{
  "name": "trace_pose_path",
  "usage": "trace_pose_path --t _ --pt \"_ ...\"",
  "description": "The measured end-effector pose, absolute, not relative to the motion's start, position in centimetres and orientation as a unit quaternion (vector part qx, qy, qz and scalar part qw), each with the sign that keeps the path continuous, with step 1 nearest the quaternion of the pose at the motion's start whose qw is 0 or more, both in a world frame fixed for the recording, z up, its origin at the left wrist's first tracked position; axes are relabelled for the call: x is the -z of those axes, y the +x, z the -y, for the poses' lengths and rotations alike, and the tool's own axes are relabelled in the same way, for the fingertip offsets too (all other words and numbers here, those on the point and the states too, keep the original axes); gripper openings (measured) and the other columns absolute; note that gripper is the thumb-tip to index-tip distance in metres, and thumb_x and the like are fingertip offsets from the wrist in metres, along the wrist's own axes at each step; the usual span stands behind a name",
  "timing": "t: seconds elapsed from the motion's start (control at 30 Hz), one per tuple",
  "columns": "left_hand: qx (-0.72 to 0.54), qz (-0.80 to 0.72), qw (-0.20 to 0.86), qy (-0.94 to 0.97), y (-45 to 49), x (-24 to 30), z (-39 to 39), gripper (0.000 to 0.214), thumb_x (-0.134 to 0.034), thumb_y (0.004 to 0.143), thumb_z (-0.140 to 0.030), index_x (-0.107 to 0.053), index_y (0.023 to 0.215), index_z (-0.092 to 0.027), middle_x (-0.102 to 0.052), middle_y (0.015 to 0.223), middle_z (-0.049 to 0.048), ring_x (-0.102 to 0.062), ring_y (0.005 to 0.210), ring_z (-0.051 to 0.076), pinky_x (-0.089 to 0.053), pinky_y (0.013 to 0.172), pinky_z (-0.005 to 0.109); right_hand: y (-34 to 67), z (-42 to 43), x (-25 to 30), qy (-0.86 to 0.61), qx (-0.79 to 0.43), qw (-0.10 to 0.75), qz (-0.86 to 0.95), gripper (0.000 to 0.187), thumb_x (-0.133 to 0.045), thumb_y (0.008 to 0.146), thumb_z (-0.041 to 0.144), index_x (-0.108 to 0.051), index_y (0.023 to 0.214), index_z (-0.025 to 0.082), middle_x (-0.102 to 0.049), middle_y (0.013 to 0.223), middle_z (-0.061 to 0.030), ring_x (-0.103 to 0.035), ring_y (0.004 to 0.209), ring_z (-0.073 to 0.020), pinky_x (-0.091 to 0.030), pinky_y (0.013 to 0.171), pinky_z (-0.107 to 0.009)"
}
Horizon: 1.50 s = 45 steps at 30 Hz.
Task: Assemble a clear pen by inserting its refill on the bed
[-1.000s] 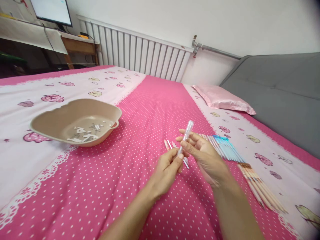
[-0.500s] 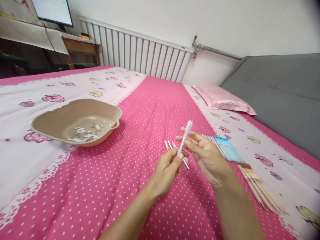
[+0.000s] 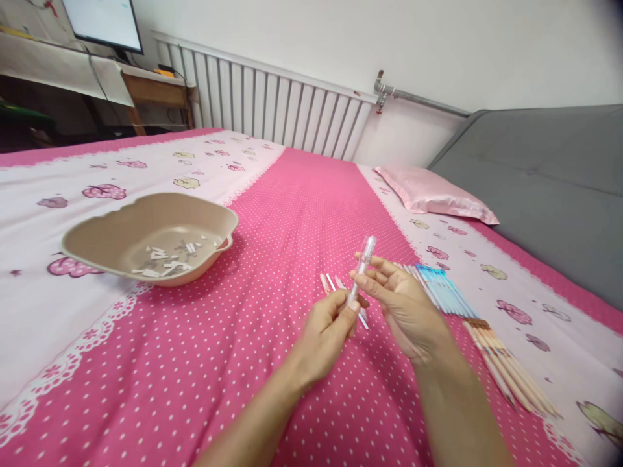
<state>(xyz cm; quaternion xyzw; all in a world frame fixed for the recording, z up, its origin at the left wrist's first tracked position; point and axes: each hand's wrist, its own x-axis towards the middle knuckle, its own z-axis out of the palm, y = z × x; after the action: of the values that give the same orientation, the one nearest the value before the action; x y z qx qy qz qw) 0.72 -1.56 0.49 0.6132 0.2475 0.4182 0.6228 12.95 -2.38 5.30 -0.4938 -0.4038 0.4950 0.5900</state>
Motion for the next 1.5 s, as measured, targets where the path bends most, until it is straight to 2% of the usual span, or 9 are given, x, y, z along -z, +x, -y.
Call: trace_pose_path --t 0.17,0.3,0.5,0.57,1.0,1.33,1.5 --pt "-0.419 -0.247 0.62 0.616 0.79 -0.49 1.57 0.031 -0.039 0.087 -0.042 -0.054 0.084 -0.014 -0.042 0.063 -0.0027 -0.037 0.056 0.009 -0.029 0.053 0.024 12.93 2.36 -5.18 -0.504 -0.481 0.587 0.413 0.046 -0.076 0.056 0.026 -0.057 0.097 0.019 -0.054 0.07 0.0027 -0.052 0.06 -0.0104 -0.042 0.053 -0.023" --pt "-0.424 -0.248 0.614 0.617 0.78 -0.48 1.6 0.031 -0.04 0.086 -0.041 -0.055 0.083 -0.014 -0.042 0.062 -0.0027 -0.037 0.057 0.009 -0.029 0.053 0.023 12.65 2.41 -5.38 -0.516 -0.473 0.578 0.419 0.043 -0.076 0.057 0.031 -0.058 0.094 0.02 -0.056 0.072 0.0012 -0.053 0.063 -0.0113 -0.043 0.055 -0.024" --pt "-0.426 -0.242 0.631 0.601 0.73 -0.51 1.6 0.033 -0.038 0.087 -0.04 -0.056 0.093 -0.014 -0.041 0.06 -0.0035 -0.037 0.055 0.009 -0.029 0.053 0.023 12.63 2.5 -5.75 -0.497 -0.489 0.579 0.423 0.037 -0.069 0.067 0.033 -0.058 0.1 0.021 -0.062 0.101 -0.0049 -0.056 0.088 -0.0151 -0.046 0.073 -0.027" --pt "-0.431 -0.243 0.633 0.596 0.78 -0.44 1.57 0.034 -0.038 0.087 -0.041 -0.056 0.093 -0.014 -0.041 0.06 -0.0034 -0.037 0.055 0.009 -0.029 0.053 0.023 12.76 2.54 -5.76 -0.49 -0.498 0.572 0.43 0.035 -0.066 0.071 0.033 -0.057 0.103 0.021 -0.063 0.104 -0.0059 -0.057 0.09 -0.0158 -0.045 0.078 -0.029" --pt "-0.438 -0.246 0.631 0.591 0.8 -0.3 1.56 0.03 -0.039 0.087 -0.039 -0.057 0.088 -0.015 -0.043 0.061 -0.0033 -0.038 0.056 0.009 -0.029 0.054 0.024 12.79 2.48 -5.61 -0.49 -0.513 0.571 0.413 0.044 -0.071 0.065 0.031 -0.055 0.104 0.02 -0.066 0.089 -0.0044 -0.06 0.082 -0.0162 -0.045 0.079 -0.031" --pt "-0.432 -0.242 0.629 0.599 0.75 -0.47 1.59 0.031 -0.038 0.087 -0.039 -0.057 0.09 -0.014 -0.041 0.06 -0.0038 -0.036 0.055 0.008 -0.029 0.053 0.024 12.79 2.36 -5.29 -0.484 -0.511 0.589 0.398 0.042 -0.075 0.058 0.024 -0.058 0.096 0.021 -0.059 0.075 0.0022 -0.055 0.067 -0.0104 -0.045 0.065 -0.024" --pt "-0.429 -0.243 0.629 0.601 0.72 -0.55 1.61 0.031 -0.038 0.087 -0.039 -0.056 0.089 -0.014 -0.04 0.06 -0.0038 -0.036 0.055 0.008 -0.029 0.053 0.023 12.44 2.44 -5.48 -0.483 -0.515 0.585 0.398 0.038 -0.075 0.059 0.028 -0.058 0.093 0.021 -0.059 0.078 0.0018 -0.055 0.069 -0.0103 -0.045 0.066 -0.024"
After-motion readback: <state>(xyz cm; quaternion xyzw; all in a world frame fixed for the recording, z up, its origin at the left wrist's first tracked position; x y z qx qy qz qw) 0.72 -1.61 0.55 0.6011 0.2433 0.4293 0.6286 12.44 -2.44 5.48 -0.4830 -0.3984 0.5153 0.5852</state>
